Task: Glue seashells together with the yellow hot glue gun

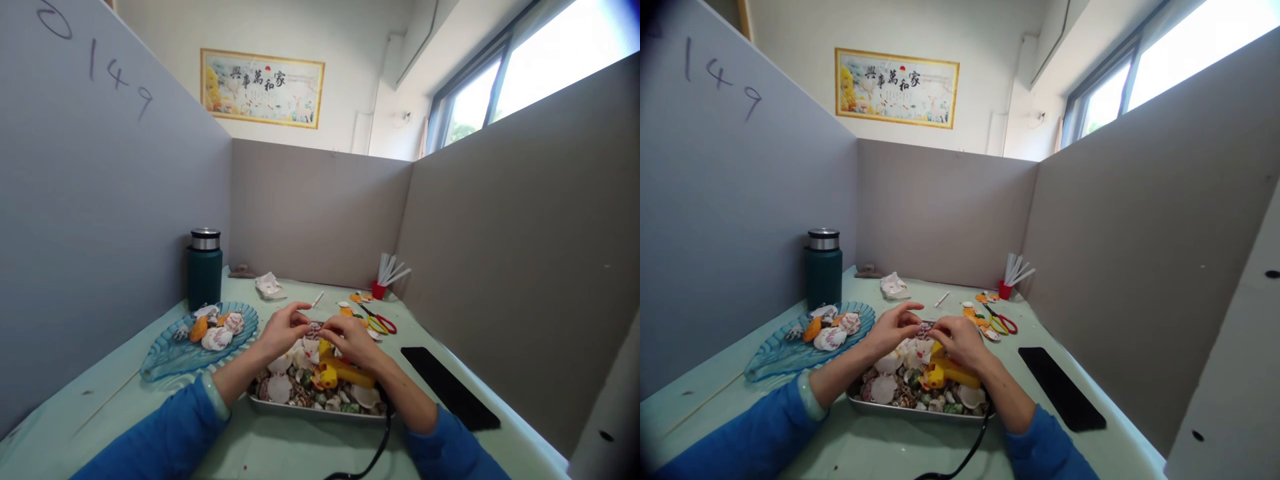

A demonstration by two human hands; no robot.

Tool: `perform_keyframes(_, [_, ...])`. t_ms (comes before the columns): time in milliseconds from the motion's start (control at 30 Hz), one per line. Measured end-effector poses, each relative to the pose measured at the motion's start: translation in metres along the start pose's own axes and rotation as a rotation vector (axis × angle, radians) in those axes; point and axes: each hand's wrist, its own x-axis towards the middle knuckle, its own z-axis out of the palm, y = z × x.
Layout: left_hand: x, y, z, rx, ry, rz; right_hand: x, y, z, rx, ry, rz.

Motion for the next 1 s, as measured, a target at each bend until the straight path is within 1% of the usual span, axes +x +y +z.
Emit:
perform_keyframes(133, [-0.0003, 0.0019, 0.0010, 0.009, 0.018, 0.026, 0.0003, 0.0015, 0.0011, 0.016, 0.002, -0.016])
perform_keyframes(300, [-0.0022, 0.0032, 0.0024, -0.026, -0.050, 0.032, -0.0007, -0.0028, 0.0006, 0.016, -0.008, -0.029])
perform_keyframes(367, [-0.0025, 0.0028, 0.0025, -0.054, -0.057, 0.024, -0.0013, -0.0045, 0.0006, 0.009, -0.013, -0.041])
perform_keyframes(633, [-0.0010, -0.0012, 0.0023, -0.054, 0.000, 0.025, -0.0021, -0.0001, 0.0056, -0.076, -0.018, -0.043])
perform_keyframes(867, [-0.0034, 0.0015, 0.0033, -0.013, -0.001, 0.011, -0.0032, -0.0003, 0.0046, -0.053, -0.015, -0.056])
perform_keyframes(1000, [-0.0037, 0.0020, 0.0033, -0.029, -0.001, 0.015, -0.0041, -0.0024, 0.0034, -0.031, 0.002, -0.053])
